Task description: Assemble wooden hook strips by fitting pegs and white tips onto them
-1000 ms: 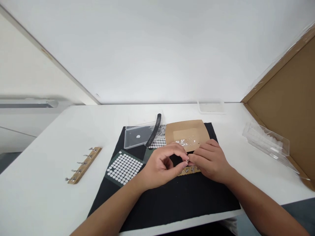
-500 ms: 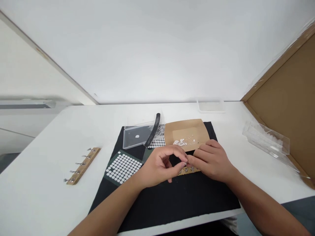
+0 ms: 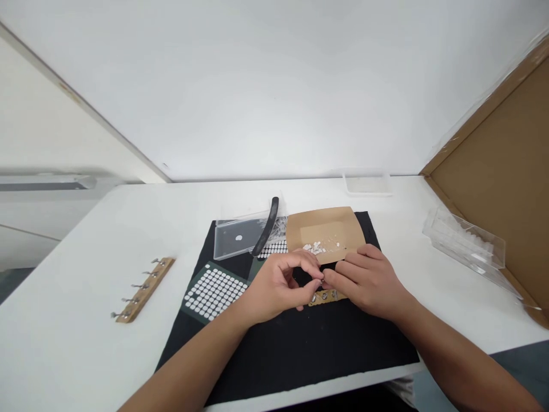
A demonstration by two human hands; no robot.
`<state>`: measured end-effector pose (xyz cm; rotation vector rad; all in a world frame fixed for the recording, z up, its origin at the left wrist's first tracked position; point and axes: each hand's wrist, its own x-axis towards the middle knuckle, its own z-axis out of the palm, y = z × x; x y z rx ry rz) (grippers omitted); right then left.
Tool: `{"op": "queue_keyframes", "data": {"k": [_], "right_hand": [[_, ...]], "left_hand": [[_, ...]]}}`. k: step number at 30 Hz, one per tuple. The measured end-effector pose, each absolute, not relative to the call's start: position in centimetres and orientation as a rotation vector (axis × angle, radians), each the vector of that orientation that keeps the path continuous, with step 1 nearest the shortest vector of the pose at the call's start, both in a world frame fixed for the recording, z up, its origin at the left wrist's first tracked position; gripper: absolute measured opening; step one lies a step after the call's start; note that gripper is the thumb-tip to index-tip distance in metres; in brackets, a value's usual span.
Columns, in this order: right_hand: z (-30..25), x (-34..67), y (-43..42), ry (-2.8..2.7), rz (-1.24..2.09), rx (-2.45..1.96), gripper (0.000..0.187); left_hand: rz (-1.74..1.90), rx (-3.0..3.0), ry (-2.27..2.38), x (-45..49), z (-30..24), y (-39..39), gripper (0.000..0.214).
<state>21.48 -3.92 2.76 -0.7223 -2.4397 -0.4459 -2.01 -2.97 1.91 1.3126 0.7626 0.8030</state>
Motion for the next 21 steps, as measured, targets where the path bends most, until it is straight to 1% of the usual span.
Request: {"op": "queue_keyframes", "data": {"k": [12, 18, 21], "right_hand": [[2.4, 21.3, -4.0, -2.446, -0.475, -0.74, 0.017], [2.6, 21.1, -3.9, -2.432, -0.469, -0.75, 0.02], [2.7, 21.2, -3.9, -2.431, -0.461, -0.745, 0.019]], "left_hand": [[0.904, 1.176, 1.0, -0.4, 2.3, -4.3, 0.013], [0.86, 1.04, 1.078, -0.3, 2.6, -4.4, 0.02], [0.867, 0.992, 1.058, -0.3, 2.5, -4.3, 0.022]]}}
